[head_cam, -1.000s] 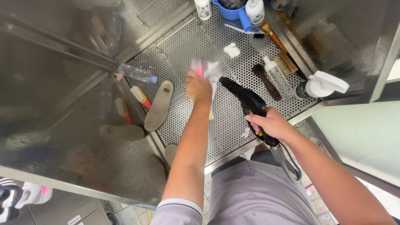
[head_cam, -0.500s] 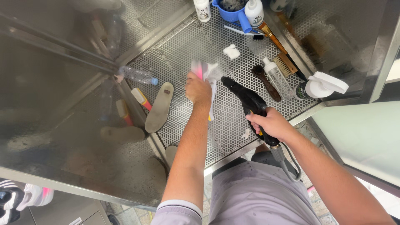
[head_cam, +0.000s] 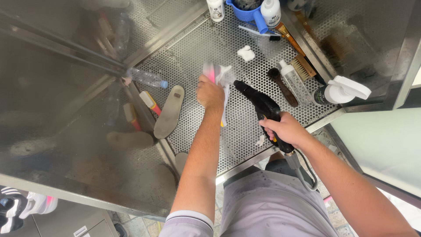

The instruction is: The person uses a high-pressure steam cleaner to clean a white sneaker with pink and yellow accents. They systematically direct the steam nozzle at the shoe's upper, sole, and interior, rotating the shoe to cover all surfaces. The person then rinses the shoe under a running tap in a stainless steel sink before returning to the steam station to treat a shoe insole.

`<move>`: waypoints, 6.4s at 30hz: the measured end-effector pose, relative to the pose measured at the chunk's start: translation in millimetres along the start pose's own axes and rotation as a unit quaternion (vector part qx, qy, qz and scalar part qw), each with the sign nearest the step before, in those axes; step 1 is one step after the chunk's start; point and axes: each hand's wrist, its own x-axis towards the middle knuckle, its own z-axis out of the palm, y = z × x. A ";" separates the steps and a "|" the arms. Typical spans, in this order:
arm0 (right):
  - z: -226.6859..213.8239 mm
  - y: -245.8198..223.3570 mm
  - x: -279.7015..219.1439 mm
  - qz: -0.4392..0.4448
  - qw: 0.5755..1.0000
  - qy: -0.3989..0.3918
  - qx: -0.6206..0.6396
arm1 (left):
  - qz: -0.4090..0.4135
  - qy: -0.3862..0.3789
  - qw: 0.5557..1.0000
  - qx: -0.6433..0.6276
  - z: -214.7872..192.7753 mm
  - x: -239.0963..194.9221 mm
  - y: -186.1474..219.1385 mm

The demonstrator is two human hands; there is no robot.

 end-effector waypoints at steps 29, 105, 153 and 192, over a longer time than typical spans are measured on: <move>-42.1 42.5 -26.9 0.003 0.993 0.085 -0.078 | 0.116 0.048 0.947 -0.297 50.9 -0.9 -105.0; -51.4 28.3 -22.1 -0.043 0.964 -0.091 -0.244 | 0.200 0.026 0.933 -0.299 -5.4 99.1 -112.3; 5.3 -1.2 16.0 -0.034 0.972 -0.085 -0.218 | 0.107 -0.046 0.946 -0.303 -13.4 103.9 -106.3; 9.0 11.1 41.8 -0.001 0.978 -0.089 -0.191 | 0.061 -0.034 0.935 -0.347 11.4 114.0 -106.5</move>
